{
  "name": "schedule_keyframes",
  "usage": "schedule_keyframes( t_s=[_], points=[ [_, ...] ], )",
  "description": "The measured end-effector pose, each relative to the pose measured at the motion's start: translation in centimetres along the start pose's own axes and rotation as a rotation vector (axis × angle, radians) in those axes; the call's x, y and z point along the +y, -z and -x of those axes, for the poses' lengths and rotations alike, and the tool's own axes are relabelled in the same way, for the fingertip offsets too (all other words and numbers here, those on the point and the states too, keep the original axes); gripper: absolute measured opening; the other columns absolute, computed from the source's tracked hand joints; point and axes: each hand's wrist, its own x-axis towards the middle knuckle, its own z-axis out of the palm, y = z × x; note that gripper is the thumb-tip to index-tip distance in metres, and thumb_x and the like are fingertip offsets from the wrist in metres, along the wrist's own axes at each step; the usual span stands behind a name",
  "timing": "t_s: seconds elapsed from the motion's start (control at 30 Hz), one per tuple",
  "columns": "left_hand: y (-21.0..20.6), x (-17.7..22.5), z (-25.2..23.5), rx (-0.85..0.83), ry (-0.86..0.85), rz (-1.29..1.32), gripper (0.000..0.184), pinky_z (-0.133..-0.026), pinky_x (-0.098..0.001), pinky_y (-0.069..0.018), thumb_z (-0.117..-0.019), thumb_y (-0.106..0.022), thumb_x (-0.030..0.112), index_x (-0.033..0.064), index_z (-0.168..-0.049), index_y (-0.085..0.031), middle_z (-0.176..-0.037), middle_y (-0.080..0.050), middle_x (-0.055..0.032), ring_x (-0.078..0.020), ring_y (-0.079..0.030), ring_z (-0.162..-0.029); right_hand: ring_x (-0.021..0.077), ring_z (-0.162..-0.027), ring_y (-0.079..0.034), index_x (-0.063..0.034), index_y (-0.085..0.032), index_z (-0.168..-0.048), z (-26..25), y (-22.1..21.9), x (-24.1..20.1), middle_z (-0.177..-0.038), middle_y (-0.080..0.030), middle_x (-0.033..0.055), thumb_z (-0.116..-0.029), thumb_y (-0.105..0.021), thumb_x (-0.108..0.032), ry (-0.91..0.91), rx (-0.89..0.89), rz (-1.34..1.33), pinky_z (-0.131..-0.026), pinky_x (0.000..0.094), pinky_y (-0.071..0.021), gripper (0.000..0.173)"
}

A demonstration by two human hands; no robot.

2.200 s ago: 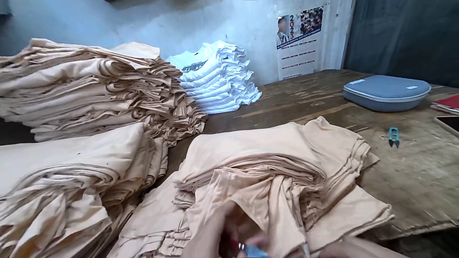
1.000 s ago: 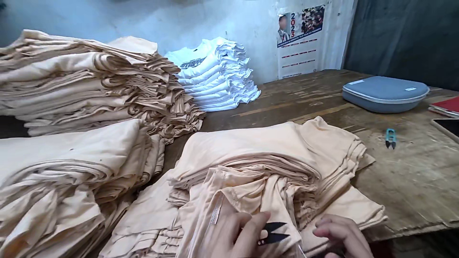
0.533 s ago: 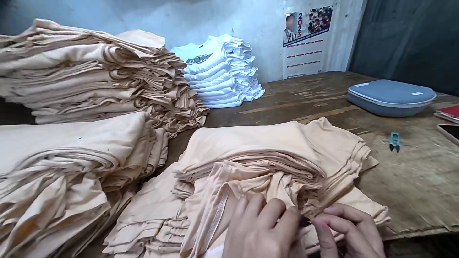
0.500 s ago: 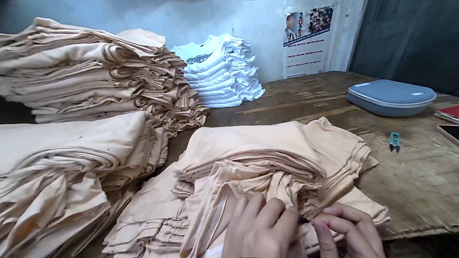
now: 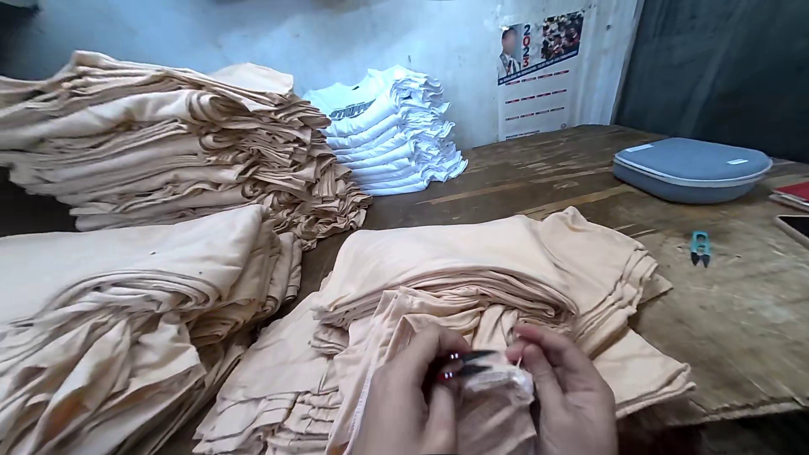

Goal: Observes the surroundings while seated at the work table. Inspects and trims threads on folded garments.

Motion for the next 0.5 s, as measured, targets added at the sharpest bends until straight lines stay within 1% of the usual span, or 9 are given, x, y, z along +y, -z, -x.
schedule_keyframes(
  t_s=[0.07, 0.1, 0.13, 0.17, 0.2, 0.27, 0.33, 0.4, 0.5],
  points=[
    [-0.2, -0.9, -0.7, 0.014, 0.035, 0.028, 0.02, -0.059, -0.0218, -0.0535, -0.0956, -0.058, 0.002, 0.0096, -0.111, -0.067, -0.089, -0.069, 0.0032, -0.0043, -0.063, -0.069, 0.0054, -0.093, -0.065, -0.0022, -0.057, -0.129, -0.5, 0.4, 0.5, -0.103, -0.067, -0.0009, -0.104, -0.06, -0.021, 0.017, -0.134, -0.028, -0.081, 0.024, -0.0566, 0.032],
    [-0.2, -1.1, -0.8, 0.014, 0.045, 0.036, 0.021, -0.058, -0.0215, -0.0526, -0.0956, -0.058, 0.002, 0.01, -0.112, -0.067, -0.088, -0.069, 0.0035, -0.0043, -0.062, -0.068, 0.0044, -0.1, -0.062, -0.0046, -0.059, -0.129, -0.3, 0.6, 0.2, -0.112, -0.063, -0.0003, -0.0971, -0.071, -0.032, 0.044, -0.201, 0.055, -0.084, 0.0226, -0.0559, 0.044],
    [-0.1, -1.0, -0.8, 0.008, 0.055, 0.044, 0.022, -0.057, -0.0215, -0.052, -0.0955, -0.058, 0.002, 0.0103, -0.114, -0.067, -0.087, -0.068, 0.0037, -0.0046, -0.062, -0.068, 0.0067, -0.103, -0.062, -0.0051, -0.065, -0.124, 0.2, 0.9, -0.2, -0.114, -0.062, 0.0043, -0.0894, -0.081, -0.032, 0.086, -0.232, 0.18, -0.084, 0.0219, -0.057, 0.047],
    [-0.1, -1.0, -0.6, -0.005, 0.063, 0.05, 0.023, -0.057, -0.0218, -0.0517, -0.095, -0.058, 0.001, 0.0102, -0.115, -0.066, -0.087, -0.068, 0.0037, -0.0049, -0.062, -0.068, 0.0076, -0.102, -0.062, -0.0068, -0.072, -0.115, 0.8, 1.2, -0.6, -0.111, -0.062, 0.007, -0.0868, -0.084, -0.025, 0.145, -0.231, 0.329, -0.085, 0.0204, -0.0571, 0.036],
    [0.0, -0.8, -0.3, -0.028, 0.074, 0.057, 0.024, -0.058, -0.0222, -0.0524, -0.095, -0.058, 0.001, 0.0101, -0.116, -0.066, -0.088, -0.069, 0.0035, -0.0052, -0.062, -0.068, 0.0068, -0.096, -0.065, -0.0099, -0.078, -0.106, 1.5, 1.7, -0.8, -0.102, -0.067, 0.006, -0.0871, -0.082, -0.017, 0.224, -0.184, 0.468, -0.084, 0.0191, -0.0566, 0.021],
    [0.2, -0.6, 0.1, -0.077, 0.079, 0.075, 0.028, -0.059, -0.0237, -0.0542, -0.0923, -0.06, -0.003, 0.0083, -0.117, -0.066, -0.09, -0.071, 0.0023, -0.0058, -0.064, -0.07, 0.0056, -0.087, -0.065, -0.0115, -0.08, -0.101, 2.5, 3.4, -1.2, -0.089, -0.069, 0.0009, -0.092, -0.077, -0.011, 0.325, -0.116, 0.578, -0.081, 0.02, -0.0545, 0.01],
    [0.1, -0.4, 0.5, -0.098, 0.054, 0.081, 0.03, -0.067, -0.0249, -0.0592, -0.0892, -0.069, 0.0, 0.0061, -0.119, -0.066, -0.097, -0.073, 0.0002, -0.0066, -0.069, -0.079, 0.0042, -0.086, -0.065, -0.008, -0.077, -0.1, 3.0, 4.7, -2.0, -0.09, -0.069, 0.0005, -0.095, -0.073, -0.009, 0.308, -0.088, 0.522, -0.08, 0.0184, -0.056, 0.006],
    [0.1, -0.4, 1.0, -0.09, -0.034, 0.028, 0.039, -0.077, -0.0264, -0.0614, -0.0877, -0.081, 0.016, 0.0038, -0.123, -0.068, -0.107, -0.07, -0.0042, -0.0089, -0.069, -0.091, 0.0018, -0.087, -0.067, -0.0074, -0.076, -0.098, 3.4, 5.4, -2.8, -0.095, -0.07, -0.0005, -0.097, -0.071, -0.01, 0.222, -0.085, 0.409, -0.078, 0.0169, -0.0584, 0.005],
    [0.1, 0.2, 1.6, 0.009, -0.291, -0.225, 0.029, -0.082, -0.0319, -0.0536, -0.092, -0.078, 0.032, 0.0141, -0.114, -0.077, -0.104, -0.072, -0.0042, -0.0125, -0.066, -0.094, 0.002, -0.089, -0.069, -0.0085, -0.076, -0.099, 4.0, 5.6, -3.4, -0.098, -0.071, -0.0014, -0.0971, -0.072, -0.012, 0.142, -0.09, 0.306, -0.078, 0.0186, -0.0597, 0.006]
  ],
)
